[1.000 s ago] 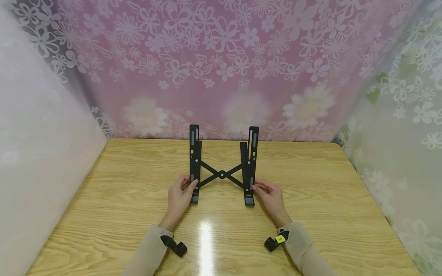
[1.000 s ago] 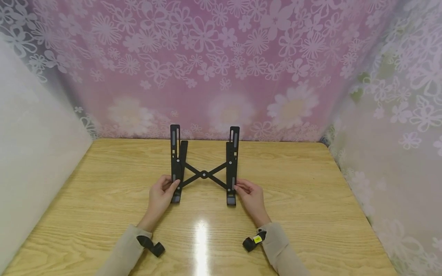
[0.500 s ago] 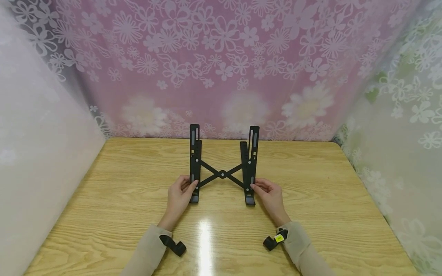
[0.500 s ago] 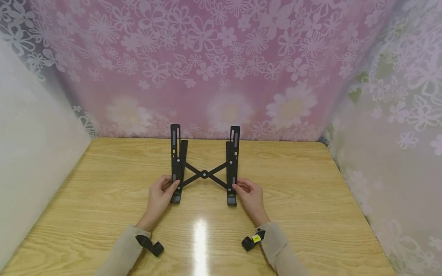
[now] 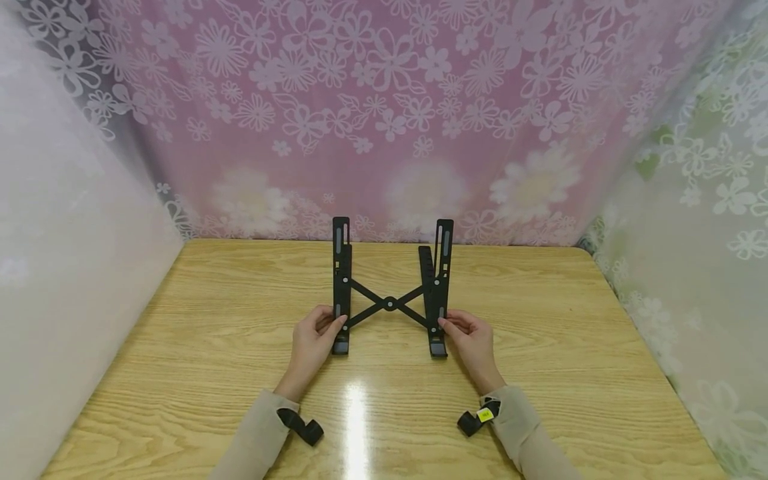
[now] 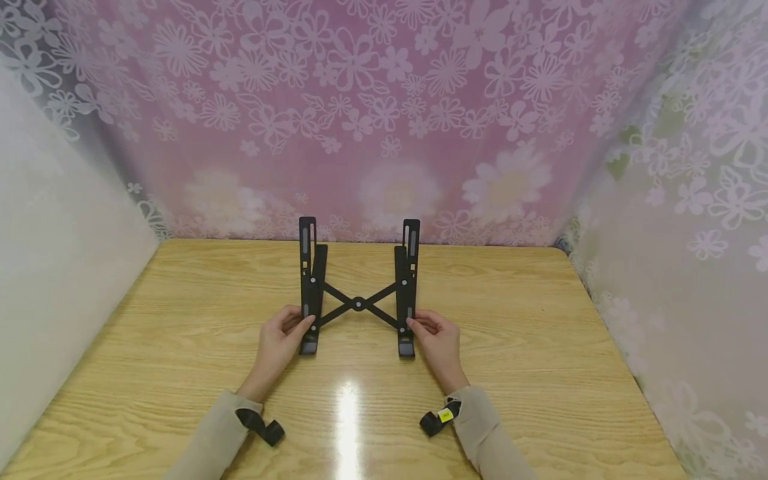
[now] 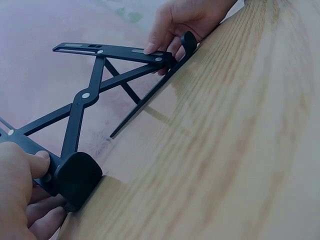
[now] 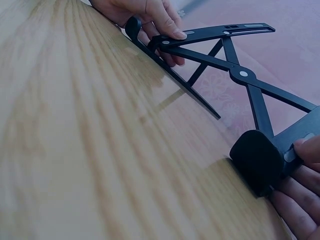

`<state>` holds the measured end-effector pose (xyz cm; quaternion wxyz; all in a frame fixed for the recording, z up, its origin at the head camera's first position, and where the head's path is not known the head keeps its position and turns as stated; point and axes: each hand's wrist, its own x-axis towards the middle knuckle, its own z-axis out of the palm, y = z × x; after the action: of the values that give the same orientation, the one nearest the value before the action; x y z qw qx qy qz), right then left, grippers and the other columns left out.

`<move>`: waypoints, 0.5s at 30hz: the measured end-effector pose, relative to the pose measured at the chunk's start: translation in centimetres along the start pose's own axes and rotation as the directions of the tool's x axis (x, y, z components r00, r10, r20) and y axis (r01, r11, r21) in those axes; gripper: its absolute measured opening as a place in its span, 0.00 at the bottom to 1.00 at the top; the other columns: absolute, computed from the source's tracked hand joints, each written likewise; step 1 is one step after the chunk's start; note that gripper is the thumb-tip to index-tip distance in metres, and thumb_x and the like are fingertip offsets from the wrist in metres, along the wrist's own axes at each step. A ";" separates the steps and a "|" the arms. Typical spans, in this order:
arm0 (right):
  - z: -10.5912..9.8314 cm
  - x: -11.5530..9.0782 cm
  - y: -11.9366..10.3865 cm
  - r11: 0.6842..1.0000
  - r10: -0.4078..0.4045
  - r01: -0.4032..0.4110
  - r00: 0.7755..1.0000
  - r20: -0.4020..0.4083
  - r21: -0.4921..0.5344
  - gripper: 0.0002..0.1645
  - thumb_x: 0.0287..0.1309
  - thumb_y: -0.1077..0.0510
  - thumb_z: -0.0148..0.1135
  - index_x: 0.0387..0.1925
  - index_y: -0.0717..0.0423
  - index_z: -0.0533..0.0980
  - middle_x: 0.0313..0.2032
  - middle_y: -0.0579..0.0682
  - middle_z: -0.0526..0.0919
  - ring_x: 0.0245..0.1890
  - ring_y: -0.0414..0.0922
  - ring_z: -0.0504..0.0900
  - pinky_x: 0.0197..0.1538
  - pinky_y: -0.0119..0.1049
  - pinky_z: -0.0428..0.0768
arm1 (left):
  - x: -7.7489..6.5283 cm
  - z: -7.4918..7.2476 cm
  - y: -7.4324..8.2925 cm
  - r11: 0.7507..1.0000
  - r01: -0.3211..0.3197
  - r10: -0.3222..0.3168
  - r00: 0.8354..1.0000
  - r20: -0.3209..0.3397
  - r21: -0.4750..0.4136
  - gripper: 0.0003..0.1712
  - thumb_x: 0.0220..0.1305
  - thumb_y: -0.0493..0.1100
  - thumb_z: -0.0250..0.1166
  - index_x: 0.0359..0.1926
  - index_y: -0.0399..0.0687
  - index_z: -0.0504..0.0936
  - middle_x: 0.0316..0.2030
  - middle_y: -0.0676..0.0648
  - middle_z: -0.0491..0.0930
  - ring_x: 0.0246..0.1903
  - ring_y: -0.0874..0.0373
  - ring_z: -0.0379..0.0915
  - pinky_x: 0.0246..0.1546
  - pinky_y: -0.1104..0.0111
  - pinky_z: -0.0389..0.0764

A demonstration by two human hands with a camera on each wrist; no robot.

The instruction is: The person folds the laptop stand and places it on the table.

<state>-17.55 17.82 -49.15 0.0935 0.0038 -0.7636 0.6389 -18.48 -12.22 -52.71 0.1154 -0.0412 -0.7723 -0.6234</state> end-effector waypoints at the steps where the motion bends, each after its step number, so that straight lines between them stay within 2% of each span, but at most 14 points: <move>1: 0.0 0.0 0.0 1.000 0.004 -0.004 1.000 -0.004 0.002 0.11 0.56 0.72 0.67 0.43 0.73 0.82 0.38 0.67 0.85 0.32 0.38 0.85 0.39 0.27 0.82 | 0.0 0.0 0.0 1.000 0.000 0.000 1.000 0.003 -0.003 0.08 0.63 0.40 0.70 0.41 0.42 0.84 0.41 0.43 0.85 0.45 0.51 0.84 0.45 0.69 0.82; 10: 0.0 0.0 0.1 1.000 0.019 -0.019 1.000 -0.025 0.008 0.11 0.58 0.71 0.67 0.42 0.75 0.81 0.38 0.65 0.86 0.34 0.41 0.86 0.39 0.26 0.82 | 0.1 0.0 -0.4 1.000 -0.011 0.011 1.000 0.011 -0.007 0.06 0.62 0.37 0.70 0.39 0.41 0.84 0.39 0.44 0.84 0.44 0.52 0.84 0.45 0.69 0.82; 15: -0.1 0.6 2.4 0.999 0.015 -0.013 0.999 -0.044 0.030 0.11 0.58 0.69 0.68 0.42 0.72 0.82 0.37 0.62 0.87 0.33 0.38 0.86 0.39 0.26 0.82 | 0.1 0.0 -0.4 1.000 -0.008 0.008 1.000 0.012 -0.007 0.06 0.62 0.37 0.70 0.40 0.42 0.84 0.40 0.44 0.84 0.44 0.52 0.84 0.44 0.69 0.83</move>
<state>-18.44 18.41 -51.37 0.1058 -0.0143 -0.7516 0.6509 -18.61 -12.27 -53.05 0.1130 -0.0483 -0.7706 -0.6254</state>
